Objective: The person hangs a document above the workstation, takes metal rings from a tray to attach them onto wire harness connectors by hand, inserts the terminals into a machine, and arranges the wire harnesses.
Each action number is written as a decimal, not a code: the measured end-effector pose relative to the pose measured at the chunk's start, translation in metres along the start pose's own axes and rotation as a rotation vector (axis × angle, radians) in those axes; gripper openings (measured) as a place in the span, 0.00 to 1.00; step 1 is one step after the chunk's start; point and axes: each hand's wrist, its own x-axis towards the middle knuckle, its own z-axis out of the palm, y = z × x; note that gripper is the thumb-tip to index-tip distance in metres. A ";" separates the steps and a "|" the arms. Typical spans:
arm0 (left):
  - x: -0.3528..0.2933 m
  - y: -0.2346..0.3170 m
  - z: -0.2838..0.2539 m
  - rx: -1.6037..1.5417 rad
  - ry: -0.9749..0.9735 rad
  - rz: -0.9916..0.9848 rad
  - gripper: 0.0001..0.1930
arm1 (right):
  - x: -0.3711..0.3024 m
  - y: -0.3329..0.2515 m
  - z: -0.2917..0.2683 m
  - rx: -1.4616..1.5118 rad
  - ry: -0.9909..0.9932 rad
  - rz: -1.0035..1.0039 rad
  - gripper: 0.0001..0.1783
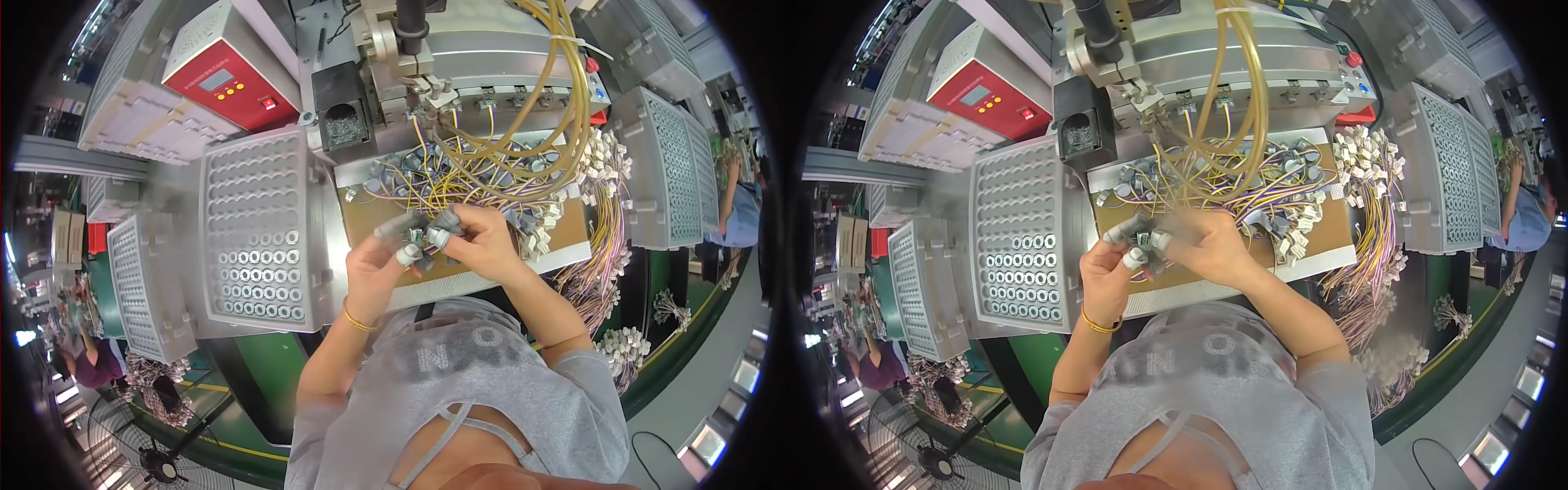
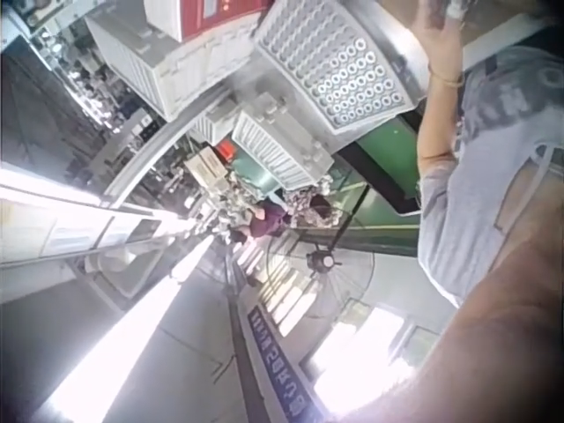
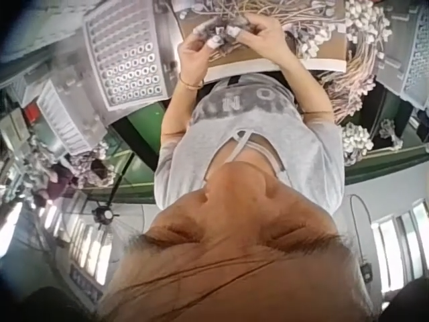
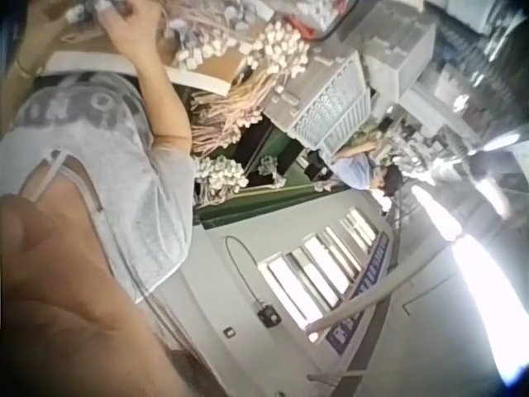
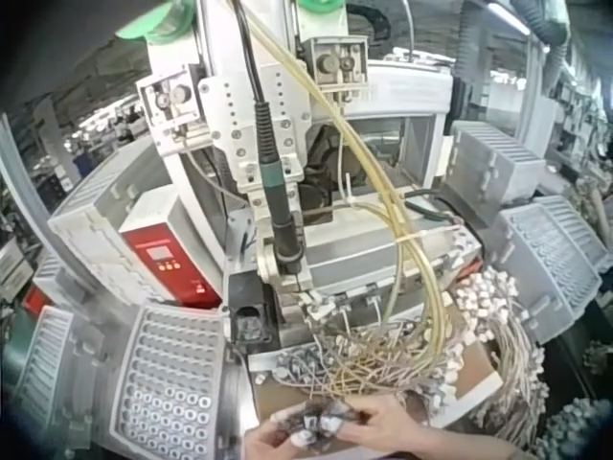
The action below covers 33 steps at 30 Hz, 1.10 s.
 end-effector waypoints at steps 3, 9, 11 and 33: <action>-0.002 -0.002 0.001 0.024 -0.027 0.048 0.20 | -0.001 0.005 -0.005 -0.051 0.001 -0.039 0.04; 0.000 -0.001 0.011 0.285 -0.028 0.236 0.18 | -0.002 -0.003 -0.012 -0.296 0.011 -0.159 0.05; 0.003 0.000 0.012 0.302 -0.021 0.244 0.17 | -0.001 -0.008 -0.014 -0.460 -0.042 -0.332 0.07; 0.045 -0.073 0.010 0.534 -0.263 0.138 0.21 | 0.037 0.011 -0.112 0.086 0.792 -0.132 0.05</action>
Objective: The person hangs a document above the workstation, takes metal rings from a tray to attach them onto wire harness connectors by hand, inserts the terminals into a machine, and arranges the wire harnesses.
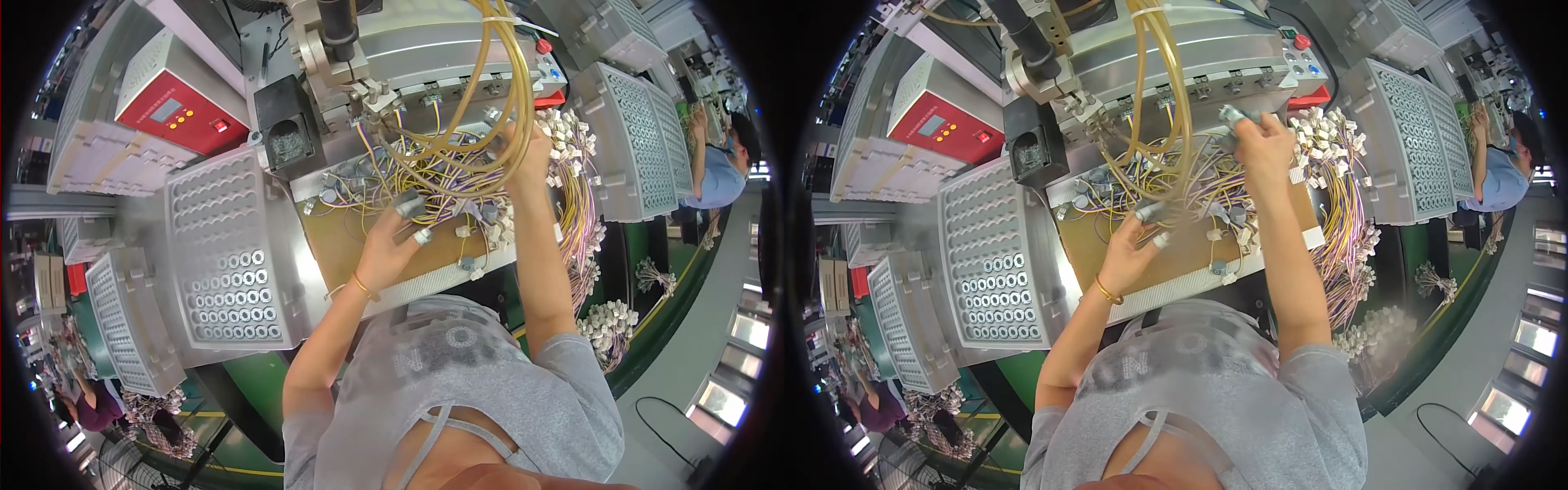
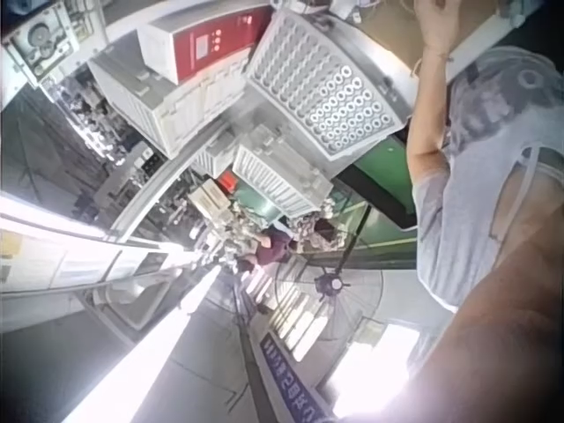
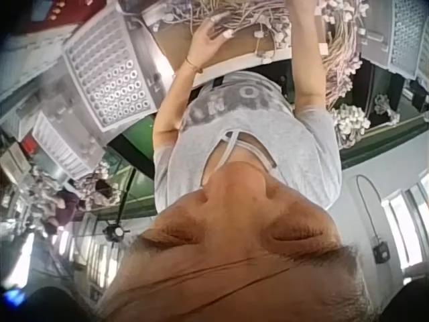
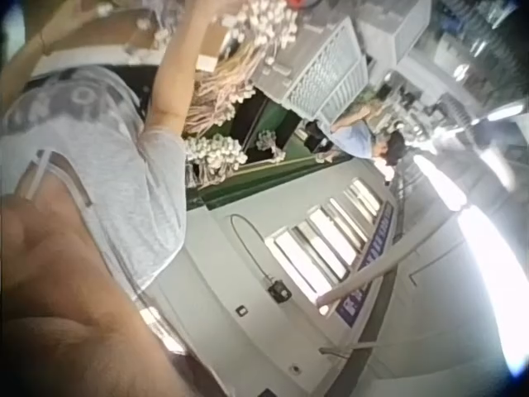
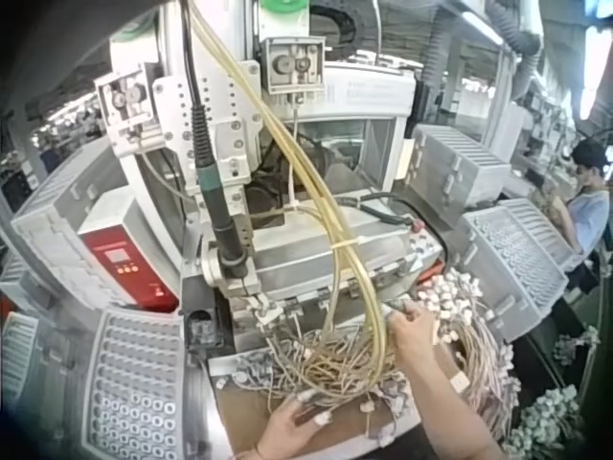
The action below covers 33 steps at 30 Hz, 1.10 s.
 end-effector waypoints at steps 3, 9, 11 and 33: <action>-0.010 0.004 -0.006 -0.095 0.046 -0.096 0.20 | 0.015 0.018 0.008 -0.112 -0.044 -0.077 0.07; -0.016 0.037 -0.030 0.190 0.144 0.014 0.14 | 0.038 0.025 0.012 0.092 -0.053 -0.137 0.08; -0.022 0.032 -0.037 0.210 0.128 -0.039 0.14 | 0.039 0.030 0.014 0.068 -0.043 -0.095 0.07; -0.061 0.020 -0.034 0.727 0.082 0.155 0.11 | 0.036 0.001 0.015 -0.104 -0.227 -0.012 0.15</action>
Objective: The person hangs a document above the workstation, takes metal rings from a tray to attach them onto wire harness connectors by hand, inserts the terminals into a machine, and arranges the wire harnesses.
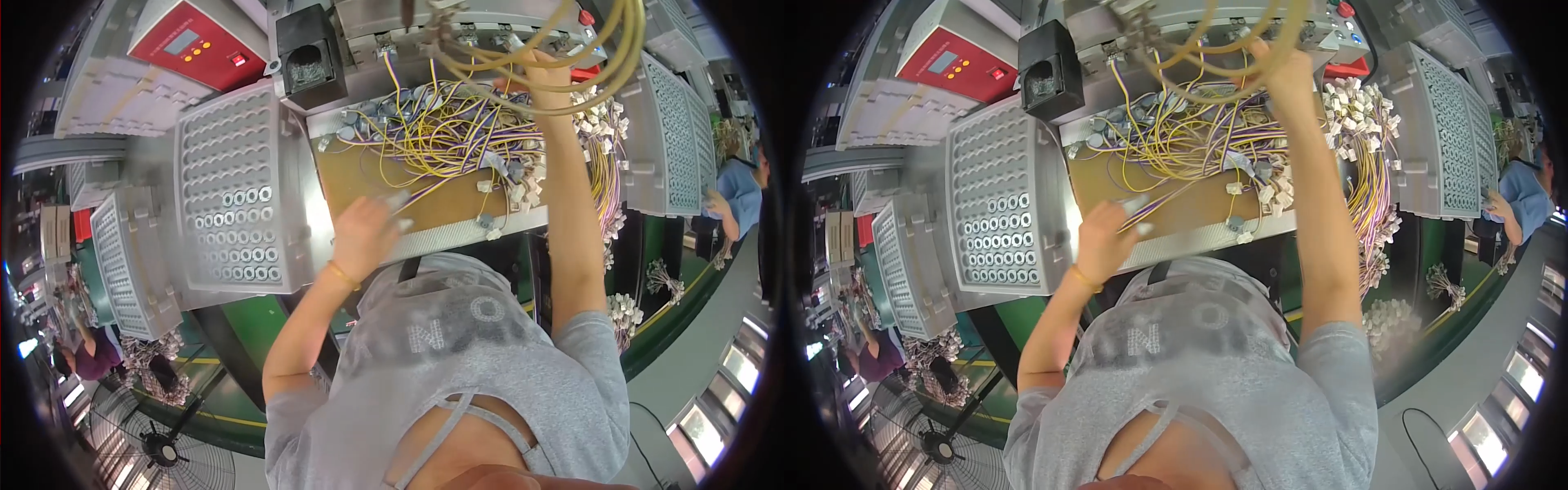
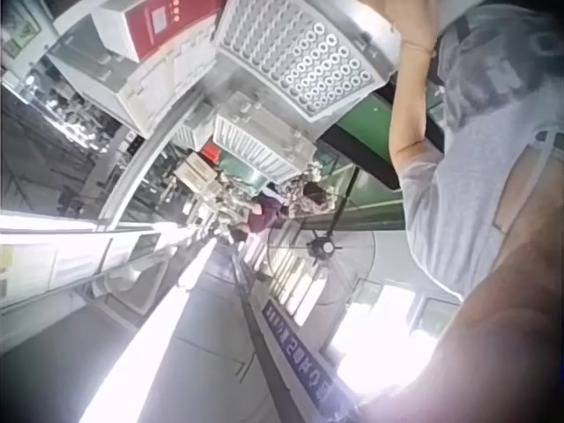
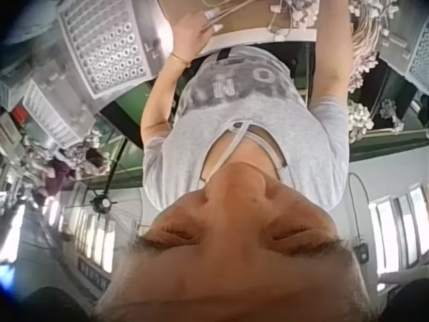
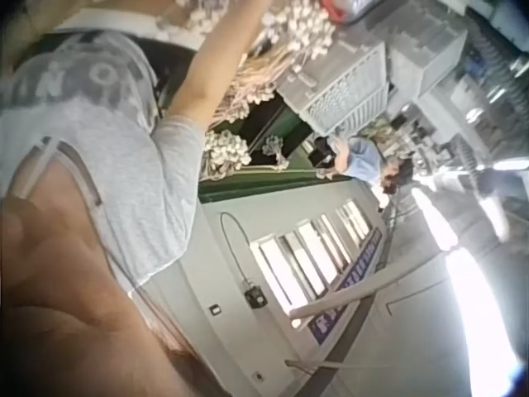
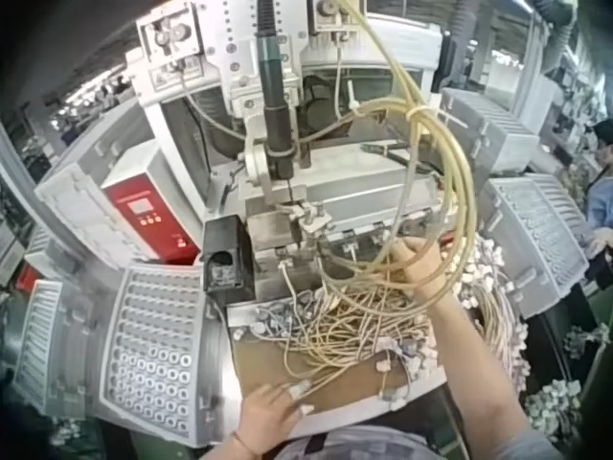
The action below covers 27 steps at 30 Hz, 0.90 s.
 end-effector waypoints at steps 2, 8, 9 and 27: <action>-0.007 -0.008 0.023 0.416 -0.087 0.127 0.13 | -0.009 0.001 -0.017 -0.332 -0.044 -0.091 0.14; -0.008 -0.013 0.008 0.206 0.230 0.005 0.13 | -0.105 -0.006 -0.008 -0.741 -0.269 -0.532 0.15; -0.009 -0.018 0.000 0.213 0.229 -0.003 0.13 | -0.117 0.005 0.003 -0.699 -0.486 -0.573 0.17; -0.040 -0.028 -0.051 -0.266 0.197 -0.618 0.38 | -0.142 0.046 0.068 -0.452 -0.852 -0.659 0.09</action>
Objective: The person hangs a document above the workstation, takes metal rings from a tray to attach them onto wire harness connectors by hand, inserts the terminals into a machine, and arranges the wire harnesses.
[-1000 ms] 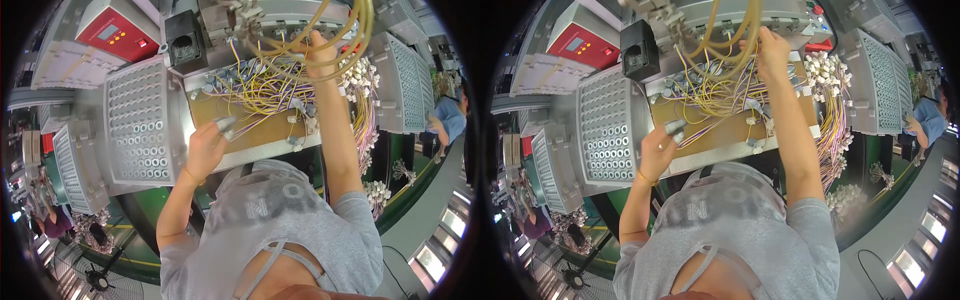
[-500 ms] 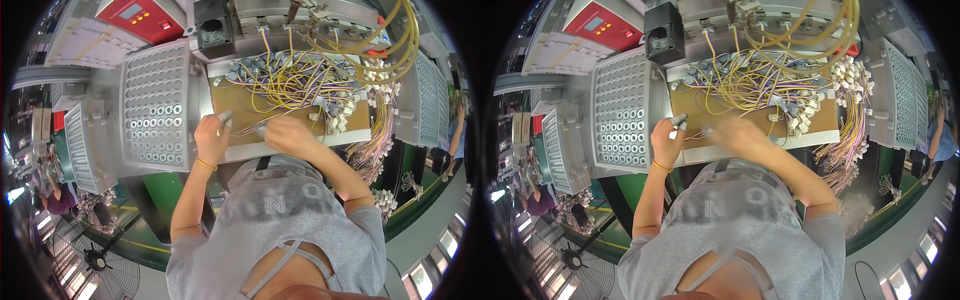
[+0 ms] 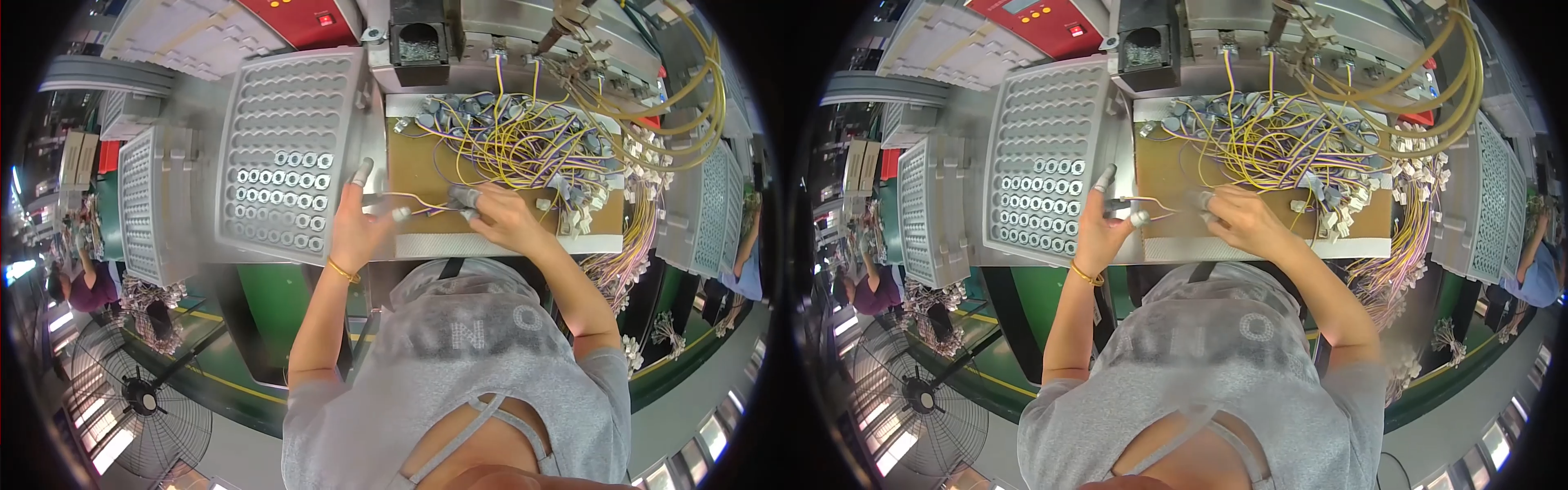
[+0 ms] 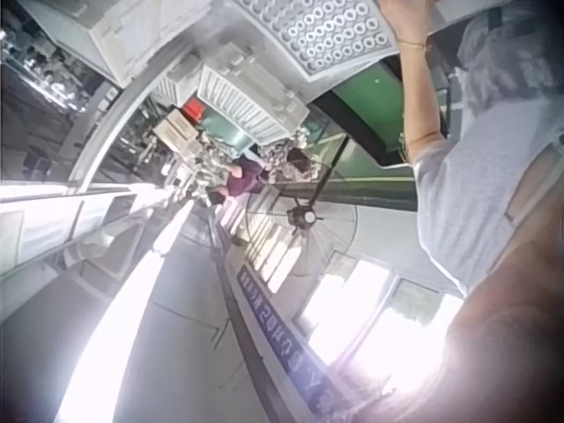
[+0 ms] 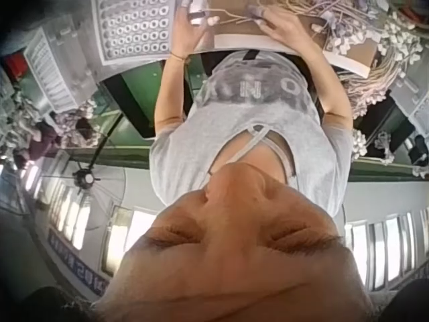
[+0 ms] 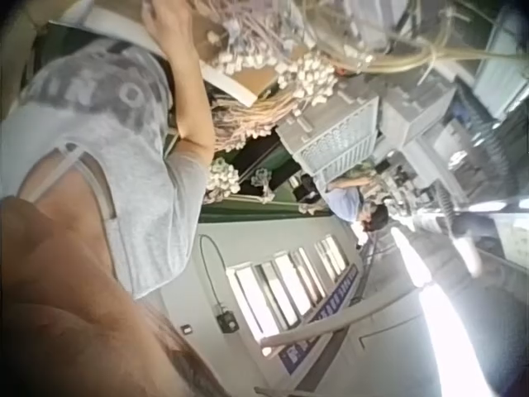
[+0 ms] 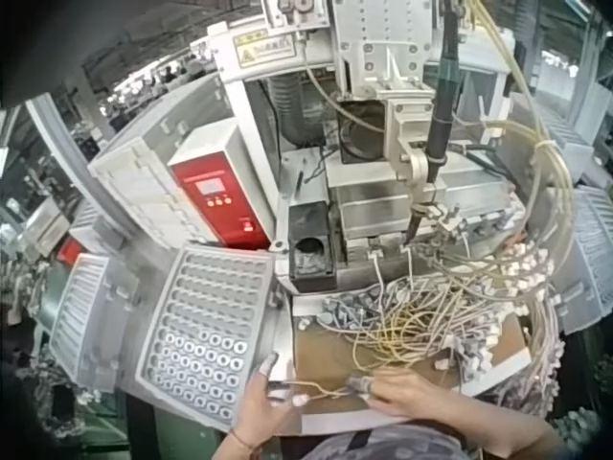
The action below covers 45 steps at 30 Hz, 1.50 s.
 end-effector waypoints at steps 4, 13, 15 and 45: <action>0.013 -0.072 -0.002 -0.143 -0.042 -0.151 0.18 | 0.002 0.000 -0.001 -0.001 -0.066 0.019 0.10; -0.013 0.040 -0.023 -0.532 -0.149 0.059 0.08 | 0.042 -0.038 0.003 0.701 -0.253 0.532 0.09; -0.017 0.034 -0.024 -0.430 -0.137 0.111 0.09 | 0.044 -0.042 0.009 0.733 -0.162 0.413 0.07; 0.069 -0.084 -0.089 0.392 0.778 0.119 0.17 | 0.029 -0.048 -0.037 0.547 0.154 0.536 0.03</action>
